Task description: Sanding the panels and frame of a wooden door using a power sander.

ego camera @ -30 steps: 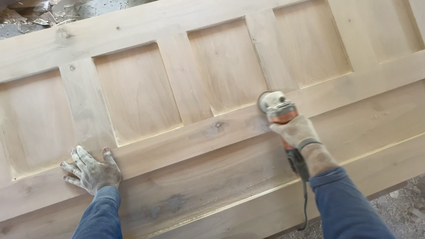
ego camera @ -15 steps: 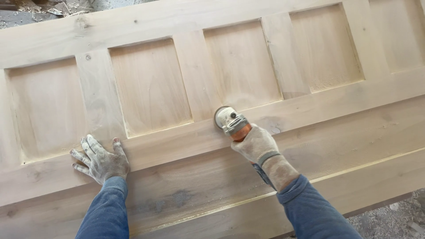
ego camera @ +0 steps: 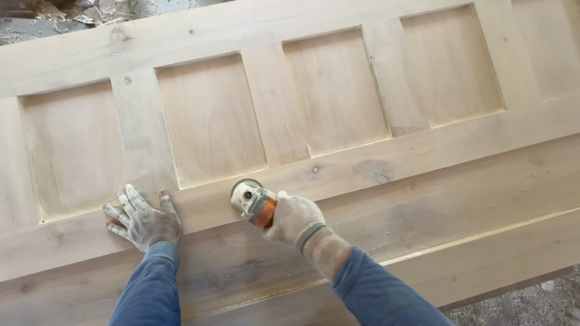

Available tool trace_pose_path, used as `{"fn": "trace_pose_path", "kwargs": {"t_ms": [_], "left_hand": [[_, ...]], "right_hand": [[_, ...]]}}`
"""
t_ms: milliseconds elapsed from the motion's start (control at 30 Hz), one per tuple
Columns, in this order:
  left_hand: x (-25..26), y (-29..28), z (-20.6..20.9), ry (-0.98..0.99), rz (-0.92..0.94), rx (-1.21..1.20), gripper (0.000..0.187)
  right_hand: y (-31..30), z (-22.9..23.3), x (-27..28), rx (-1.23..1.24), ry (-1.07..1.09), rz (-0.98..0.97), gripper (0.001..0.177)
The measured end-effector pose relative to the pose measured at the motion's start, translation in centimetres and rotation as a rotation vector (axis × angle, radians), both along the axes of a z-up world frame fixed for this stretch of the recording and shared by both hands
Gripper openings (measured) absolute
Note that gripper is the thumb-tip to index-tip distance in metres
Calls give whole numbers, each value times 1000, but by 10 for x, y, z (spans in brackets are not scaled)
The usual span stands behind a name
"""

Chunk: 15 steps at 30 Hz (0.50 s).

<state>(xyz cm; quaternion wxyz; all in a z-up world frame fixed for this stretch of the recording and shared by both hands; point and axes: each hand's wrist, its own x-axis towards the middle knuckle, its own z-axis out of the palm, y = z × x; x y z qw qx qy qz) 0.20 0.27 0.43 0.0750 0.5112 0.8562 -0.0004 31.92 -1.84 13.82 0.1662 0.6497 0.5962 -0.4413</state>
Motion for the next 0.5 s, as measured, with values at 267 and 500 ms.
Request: {"fn": "trace_pose_path", "kwargs": {"t_ms": [267,500], "left_hand": [[3,-2,4,-24,23,-9,84],[3,-1,2,-12,26,-21,84]], "right_hand": [[-6,2,112,9,-196,-159,51],[-18,-1,180,126,-296,-328,51]]}}
